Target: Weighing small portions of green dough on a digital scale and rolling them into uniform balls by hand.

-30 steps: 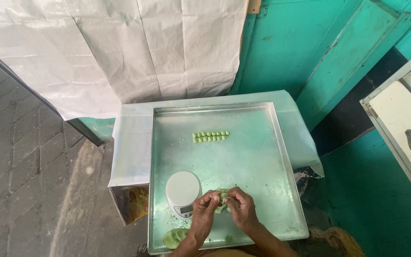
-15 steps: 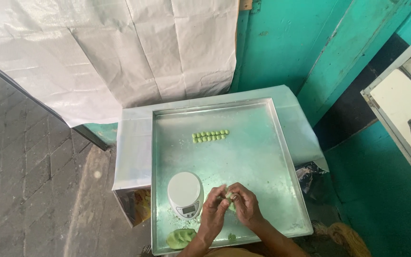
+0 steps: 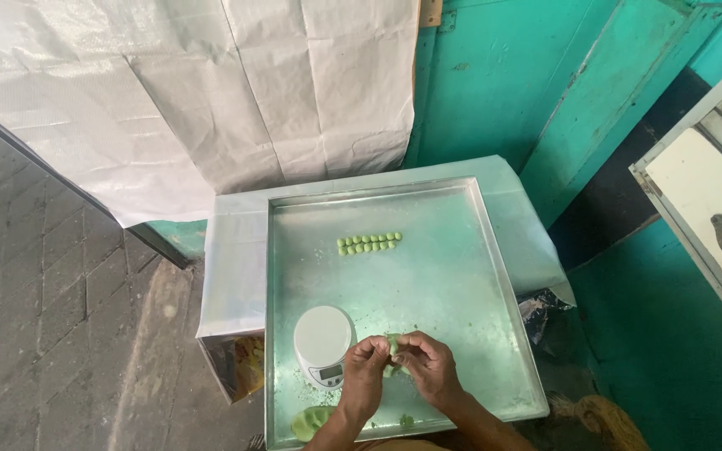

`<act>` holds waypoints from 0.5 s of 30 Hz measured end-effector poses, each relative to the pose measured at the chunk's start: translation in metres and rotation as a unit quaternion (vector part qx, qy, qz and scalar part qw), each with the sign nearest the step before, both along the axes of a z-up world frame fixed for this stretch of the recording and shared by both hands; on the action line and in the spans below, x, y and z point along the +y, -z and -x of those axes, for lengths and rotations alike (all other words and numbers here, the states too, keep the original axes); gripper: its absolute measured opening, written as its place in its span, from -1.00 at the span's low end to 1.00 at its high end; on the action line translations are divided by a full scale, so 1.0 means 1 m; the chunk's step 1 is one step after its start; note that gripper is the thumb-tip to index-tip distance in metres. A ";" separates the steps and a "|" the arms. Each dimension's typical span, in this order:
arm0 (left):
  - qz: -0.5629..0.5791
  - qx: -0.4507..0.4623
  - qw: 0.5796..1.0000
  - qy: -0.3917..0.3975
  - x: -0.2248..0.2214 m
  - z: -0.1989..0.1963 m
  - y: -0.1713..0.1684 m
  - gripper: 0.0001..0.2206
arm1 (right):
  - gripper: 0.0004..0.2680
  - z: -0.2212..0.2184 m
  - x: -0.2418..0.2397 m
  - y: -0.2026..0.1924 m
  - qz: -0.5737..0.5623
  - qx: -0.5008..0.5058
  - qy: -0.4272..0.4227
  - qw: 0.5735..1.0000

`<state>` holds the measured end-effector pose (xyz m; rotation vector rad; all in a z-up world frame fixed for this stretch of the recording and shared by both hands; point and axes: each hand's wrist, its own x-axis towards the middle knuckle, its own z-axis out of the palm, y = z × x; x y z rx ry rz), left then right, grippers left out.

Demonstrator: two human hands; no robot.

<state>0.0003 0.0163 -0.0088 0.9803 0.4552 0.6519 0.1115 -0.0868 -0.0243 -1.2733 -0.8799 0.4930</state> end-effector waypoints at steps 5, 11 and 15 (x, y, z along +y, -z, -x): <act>0.133 -0.026 0.981 0.137 0.010 0.006 0.007 -0.85 | -0.75 -0.001 -0.002 -0.011 -0.042 -0.090 -0.028 0.995; 0.124 -0.032 0.983 0.133 0.014 0.008 0.015 -0.86 | -0.81 -0.012 -0.003 0.024 0.017 0.009 -0.014 1.000; 0.132 -0.027 0.982 0.131 0.011 0.011 0.011 -0.91 | -0.80 -0.009 0.002 0.017 -0.015 0.079 -0.054 0.995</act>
